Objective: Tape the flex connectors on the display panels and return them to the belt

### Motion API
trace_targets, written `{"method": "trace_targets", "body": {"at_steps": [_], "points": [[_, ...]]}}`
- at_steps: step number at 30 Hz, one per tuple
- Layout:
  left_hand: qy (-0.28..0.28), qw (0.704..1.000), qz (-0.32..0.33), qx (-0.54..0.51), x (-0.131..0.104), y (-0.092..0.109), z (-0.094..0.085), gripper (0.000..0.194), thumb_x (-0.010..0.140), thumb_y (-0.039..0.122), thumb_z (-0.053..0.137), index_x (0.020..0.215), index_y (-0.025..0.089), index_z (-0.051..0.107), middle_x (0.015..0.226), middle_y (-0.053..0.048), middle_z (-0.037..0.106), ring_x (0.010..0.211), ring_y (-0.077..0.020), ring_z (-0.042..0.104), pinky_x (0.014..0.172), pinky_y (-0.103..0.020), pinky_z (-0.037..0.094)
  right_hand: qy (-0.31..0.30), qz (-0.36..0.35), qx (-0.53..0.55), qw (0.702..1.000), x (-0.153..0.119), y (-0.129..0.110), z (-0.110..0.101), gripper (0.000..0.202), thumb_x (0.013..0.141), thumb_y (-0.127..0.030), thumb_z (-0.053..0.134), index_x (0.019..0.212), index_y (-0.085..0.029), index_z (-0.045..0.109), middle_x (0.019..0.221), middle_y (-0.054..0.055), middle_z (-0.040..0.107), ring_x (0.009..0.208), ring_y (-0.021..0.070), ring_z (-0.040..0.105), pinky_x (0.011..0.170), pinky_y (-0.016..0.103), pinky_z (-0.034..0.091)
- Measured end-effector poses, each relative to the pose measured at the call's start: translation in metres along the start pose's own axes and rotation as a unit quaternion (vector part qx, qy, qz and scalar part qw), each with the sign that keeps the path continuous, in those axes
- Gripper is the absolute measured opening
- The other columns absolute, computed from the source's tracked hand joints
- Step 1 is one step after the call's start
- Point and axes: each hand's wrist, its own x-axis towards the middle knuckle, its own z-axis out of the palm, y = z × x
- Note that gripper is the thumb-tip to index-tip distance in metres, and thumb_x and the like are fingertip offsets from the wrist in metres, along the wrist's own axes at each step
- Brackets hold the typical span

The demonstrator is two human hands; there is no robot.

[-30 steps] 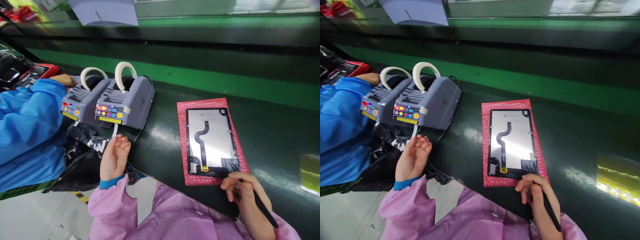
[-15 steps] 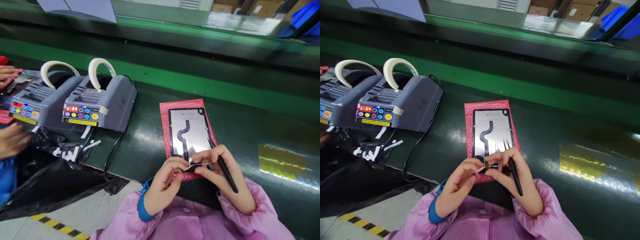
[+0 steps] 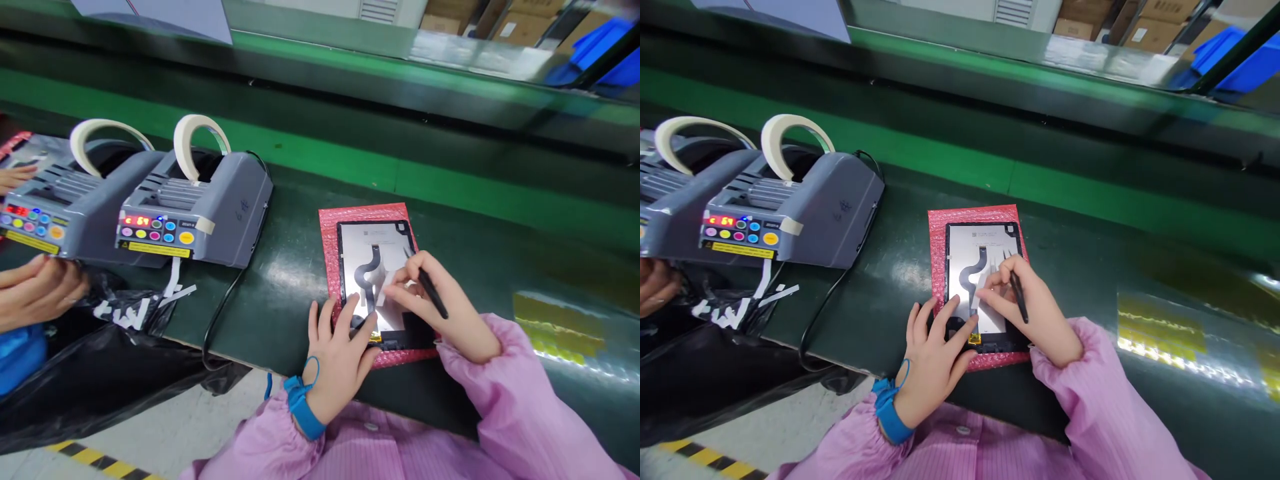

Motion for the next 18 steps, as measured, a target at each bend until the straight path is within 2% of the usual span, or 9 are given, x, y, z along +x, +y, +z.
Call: {"method": "trace_targets", "body": {"at_steps": [3,9,18], "points": [[0.002,1.000,-0.002,0.024,0.003,0.001,0.002,0.039,0.093,0.031,0.062,0.132,0.030,0.066,0.149,-0.009,0.052,0.135,-0.0413,0.038,0.111,-0.070,0.035,-0.033,-0.002,-0.010,0.999,0.012,0.013,0.008,0.040,0.086,-0.043,0.073,0.083,-0.026,0.038,0.083,0.000,0.068,0.064,0.0140,0.058,0.060,0.029,0.047],[-0.009,1.000,-0.019,0.017,0.007,0.002,0.000,0.036,0.093,0.028,0.062,0.128,0.031,0.068,0.147,-0.009,0.054,0.134,-0.0415,0.040,0.110,-0.071,0.035,-0.040,-0.013,-0.039,0.998,0.025,0.033,0.018,0.041,0.088,-0.045,0.071,0.082,-0.026,0.036,0.086,0.002,0.070,0.067,0.0155,0.056,0.064,0.031,0.044],[-0.016,1.000,-0.016,-0.002,0.006,0.001,0.002,0.034,0.096,0.032,0.059,0.129,0.030,0.068,0.143,-0.006,0.061,0.136,-0.0421,0.042,0.112,-0.072,0.031,-0.036,-0.030,-0.086,0.995,0.033,0.038,0.021,0.032,0.091,-0.039,0.068,0.084,-0.026,0.040,0.082,-0.001,0.068,0.064,0.0144,0.053,0.065,0.030,0.041]]}}
